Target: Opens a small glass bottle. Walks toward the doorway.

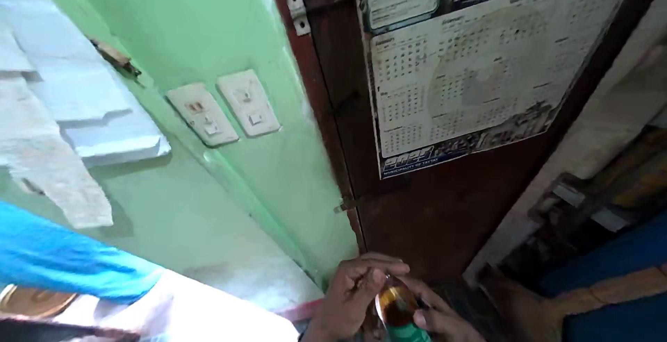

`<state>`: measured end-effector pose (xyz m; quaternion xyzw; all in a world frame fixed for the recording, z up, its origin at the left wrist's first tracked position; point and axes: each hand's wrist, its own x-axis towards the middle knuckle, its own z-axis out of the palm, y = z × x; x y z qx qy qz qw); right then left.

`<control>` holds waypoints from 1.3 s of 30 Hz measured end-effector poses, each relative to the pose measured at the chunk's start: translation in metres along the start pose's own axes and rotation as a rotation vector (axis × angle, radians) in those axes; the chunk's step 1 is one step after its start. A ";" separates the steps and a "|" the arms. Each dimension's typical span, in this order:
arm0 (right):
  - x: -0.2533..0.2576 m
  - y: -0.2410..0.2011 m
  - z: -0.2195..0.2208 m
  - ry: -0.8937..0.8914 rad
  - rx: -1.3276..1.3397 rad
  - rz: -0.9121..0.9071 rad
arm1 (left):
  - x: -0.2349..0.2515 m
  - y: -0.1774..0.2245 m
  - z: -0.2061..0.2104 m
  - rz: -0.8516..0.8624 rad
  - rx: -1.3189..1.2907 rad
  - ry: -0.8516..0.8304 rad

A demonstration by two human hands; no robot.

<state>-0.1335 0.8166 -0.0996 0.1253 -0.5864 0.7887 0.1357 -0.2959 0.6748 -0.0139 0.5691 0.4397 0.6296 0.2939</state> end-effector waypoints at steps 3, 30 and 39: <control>0.029 0.007 0.007 -0.155 0.177 -0.002 | -0.014 0.010 -0.002 0.007 -0.066 0.118; 0.079 0.106 0.342 -0.599 0.068 0.184 | -0.350 0.140 0.009 -0.041 0.665 1.228; 0.043 0.140 0.463 -0.567 0.118 0.064 | -0.454 0.181 0.018 0.106 0.595 1.220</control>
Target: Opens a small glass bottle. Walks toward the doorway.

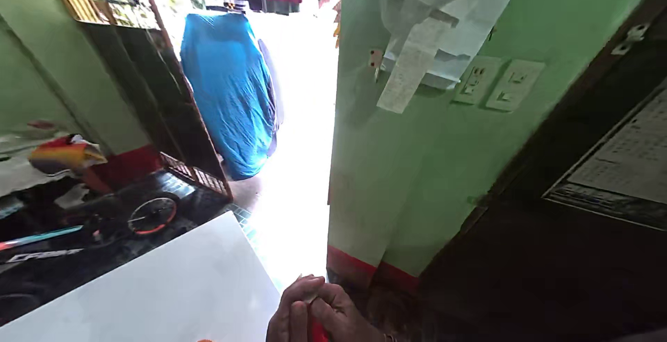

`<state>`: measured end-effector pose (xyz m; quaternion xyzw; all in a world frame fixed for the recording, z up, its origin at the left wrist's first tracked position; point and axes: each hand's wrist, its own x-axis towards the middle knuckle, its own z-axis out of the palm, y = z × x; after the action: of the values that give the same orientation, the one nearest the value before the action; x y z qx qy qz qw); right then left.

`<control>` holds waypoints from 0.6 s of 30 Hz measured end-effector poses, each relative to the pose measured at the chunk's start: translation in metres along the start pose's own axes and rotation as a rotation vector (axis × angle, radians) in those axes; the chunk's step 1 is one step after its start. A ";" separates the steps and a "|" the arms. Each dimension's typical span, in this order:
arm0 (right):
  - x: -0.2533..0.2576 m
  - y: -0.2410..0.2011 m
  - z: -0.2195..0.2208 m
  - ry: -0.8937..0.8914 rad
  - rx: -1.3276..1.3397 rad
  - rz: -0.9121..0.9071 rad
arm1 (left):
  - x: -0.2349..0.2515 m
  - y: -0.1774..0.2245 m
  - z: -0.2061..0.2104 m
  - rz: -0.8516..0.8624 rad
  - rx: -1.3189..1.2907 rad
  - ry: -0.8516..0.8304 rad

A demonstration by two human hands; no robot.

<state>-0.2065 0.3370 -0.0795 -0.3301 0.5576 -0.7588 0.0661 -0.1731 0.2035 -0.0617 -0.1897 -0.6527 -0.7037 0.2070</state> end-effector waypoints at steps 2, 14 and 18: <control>0.007 0.000 0.014 -0.004 0.043 0.001 | -0.003 0.006 -0.016 0.002 0.009 -0.036; 0.030 -0.001 0.040 -0.004 -0.026 -0.014 | 0.008 0.018 -0.032 0.182 0.360 0.143; 0.038 0.004 0.031 -0.054 -0.021 -0.045 | 0.010 0.010 -0.024 0.231 0.316 0.232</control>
<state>-0.2191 0.2934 -0.0618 -0.3635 0.5560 -0.7451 0.0604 -0.1760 0.1789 -0.0495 -0.1459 -0.7006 -0.5814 0.3872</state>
